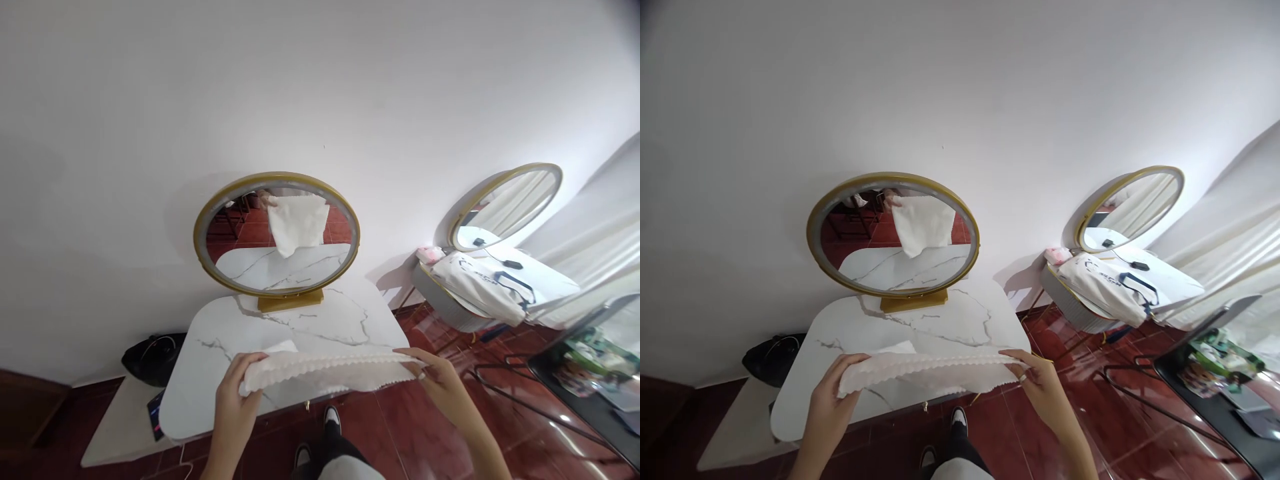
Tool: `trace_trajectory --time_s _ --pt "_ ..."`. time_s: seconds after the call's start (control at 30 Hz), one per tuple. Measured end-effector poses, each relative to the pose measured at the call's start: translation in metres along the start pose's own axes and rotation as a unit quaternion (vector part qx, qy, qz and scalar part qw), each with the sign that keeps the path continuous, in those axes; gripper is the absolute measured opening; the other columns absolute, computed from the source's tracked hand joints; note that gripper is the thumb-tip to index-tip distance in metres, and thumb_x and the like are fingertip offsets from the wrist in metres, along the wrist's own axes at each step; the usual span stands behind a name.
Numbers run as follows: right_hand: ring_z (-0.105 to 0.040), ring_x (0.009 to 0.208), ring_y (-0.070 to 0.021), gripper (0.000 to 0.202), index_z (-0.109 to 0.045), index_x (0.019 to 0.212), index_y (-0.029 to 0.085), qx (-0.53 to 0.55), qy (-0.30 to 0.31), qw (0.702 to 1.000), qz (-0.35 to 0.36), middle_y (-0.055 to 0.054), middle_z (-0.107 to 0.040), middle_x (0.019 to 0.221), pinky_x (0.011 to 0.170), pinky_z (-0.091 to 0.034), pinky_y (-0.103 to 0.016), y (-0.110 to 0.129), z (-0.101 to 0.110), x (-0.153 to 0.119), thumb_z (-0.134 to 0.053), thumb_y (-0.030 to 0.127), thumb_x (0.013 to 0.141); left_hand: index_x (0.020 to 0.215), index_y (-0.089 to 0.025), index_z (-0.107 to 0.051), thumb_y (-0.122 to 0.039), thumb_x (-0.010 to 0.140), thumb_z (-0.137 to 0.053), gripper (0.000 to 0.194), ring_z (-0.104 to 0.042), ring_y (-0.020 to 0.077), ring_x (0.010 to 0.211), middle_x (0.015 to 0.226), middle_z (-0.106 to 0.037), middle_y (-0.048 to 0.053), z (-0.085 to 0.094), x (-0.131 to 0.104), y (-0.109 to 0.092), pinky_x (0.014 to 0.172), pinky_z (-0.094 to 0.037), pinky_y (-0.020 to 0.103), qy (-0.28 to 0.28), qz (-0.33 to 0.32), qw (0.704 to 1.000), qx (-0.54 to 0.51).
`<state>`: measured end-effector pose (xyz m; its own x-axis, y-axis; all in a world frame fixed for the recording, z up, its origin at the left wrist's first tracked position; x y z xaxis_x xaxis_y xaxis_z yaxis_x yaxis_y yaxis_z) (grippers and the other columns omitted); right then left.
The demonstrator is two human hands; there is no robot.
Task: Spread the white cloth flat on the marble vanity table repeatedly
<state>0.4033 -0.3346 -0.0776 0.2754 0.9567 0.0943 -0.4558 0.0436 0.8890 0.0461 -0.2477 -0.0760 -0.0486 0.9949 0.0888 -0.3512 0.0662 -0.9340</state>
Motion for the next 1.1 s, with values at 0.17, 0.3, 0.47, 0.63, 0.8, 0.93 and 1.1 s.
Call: trace_trajectory --time_s 0.17,0.3,0.47,0.63,0.8,0.93,1.1 --pt "-0.066 0.081 -0.0243 0.033 -0.076 0.085 0.022 0.014 -0.016 0.999 -0.03 -0.009 -0.073 0.085 0.071 -0.053 -0.03 -0.001 0.032 -0.029 -0.065 0.052 0.077 0.084 -0.024 -0.071 -0.05 0.073 -0.056 0.032 -0.06 0.0244 0.087 0.101 -0.059 0.011 -0.002 -0.008 -0.007 0.037 -0.037 0.019 0.065 -0.059 0.994 0.071" --pt "-0.061 0.071 -0.0208 0.027 -0.075 0.075 0.021 -0.001 -0.097 0.995 -0.029 -0.008 -0.07 0.075 0.064 -0.05 -0.028 -0.015 0.057 -0.028 -0.075 0.047 0.07 0.084 -0.025 -0.07 -0.052 0.076 -0.055 0.032 -0.059 0.0214 0.077 0.087 -0.065 0.007 -0.021 -0.005 -0.017 0.054 -0.047 0.023 0.134 -0.07 0.986 0.066" --pt "-0.054 0.054 -0.0148 0.031 -0.075 0.074 0.017 -0.021 -0.08 0.994 -0.075 -0.004 -0.065 0.062 0.048 -0.043 -0.024 -0.059 0.076 0.04 -0.076 0.047 0.066 0.069 -0.022 -0.065 -0.054 0.074 -0.056 0.033 -0.047 0.0149 0.058 0.061 -0.057 -0.001 -0.081 0.037 -0.005 0.059 -0.042 0.024 0.142 -0.052 0.981 0.124" --pt "-0.05 0.042 -0.0103 0.026 -0.069 0.067 0.014 0.041 0.06 0.986 -0.149 0.001 -0.058 0.047 0.042 -0.04 -0.02 -0.129 0.056 0.15 -0.072 0.04 0.065 0.054 -0.021 -0.049 -0.05 0.068 -0.059 0.034 -0.045 0.013 0.052 0.048 -0.045 -0.005 -0.171 0.104 0.041 0.056 -0.035 0.023 0.164 0.042 0.973 0.155" --pt "-0.057 0.043 -0.0127 0.015 -0.061 0.056 0.015 0.031 0.088 0.976 -0.196 0.002 -0.057 0.043 0.048 -0.048 -0.023 -0.187 0.024 0.229 -0.072 0.021 0.064 0.049 -0.021 -0.05 -0.033 0.065 -0.06 0.023 -0.049 0.0134 0.047 0.042 -0.046 -0.006 -0.226 0.155 0.072 0.057 -0.036 0.024 0.154 0.12 0.966 0.172" --pt "-0.057 0.042 -0.0111 0.013 -0.061 0.059 0.015 0.016 0.087 0.976 -0.199 0.004 -0.057 0.043 0.053 -0.049 -0.023 -0.213 0.008 0.261 -0.07 0.014 0.067 0.051 -0.02 -0.054 -0.029 0.066 -0.058 0.019 -0.054 0.0154 0.047 0.041 -0.049 -0.004 -0.242 0.175 0.083 0.058 -0.036 0.025 0.12 0.155 0.963 0.187" --pt "-0.068 0.061 -0.0177 0.003 -0.062 0.067 0.018 0.02 0.022 0.985 -0.17 -0.002 -0.068 0.061 0.065 -0.051 -0.025 -0.223 -0.008 0.254 -0.06 0.016 0.069 0.066 -0.02 -0.059 -0.038 0.075 -0.049 0.022 -0.062 0.0188 0.063 0.055 -0.061 -0.001 -0.25 0.159 0.093 0.065 -0.04 0.026 0.03 0.16 0.969 0.186"
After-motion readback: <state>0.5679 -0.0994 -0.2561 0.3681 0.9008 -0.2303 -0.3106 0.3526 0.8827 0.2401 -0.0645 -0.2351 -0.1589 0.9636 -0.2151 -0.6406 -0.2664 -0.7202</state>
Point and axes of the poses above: each hand's wrist, its own x-axis towards the middle knuckle, its own z-axis out of the back of the hand, y = z × x, the point moved 3 cm from there along x, towards the middle knuckle
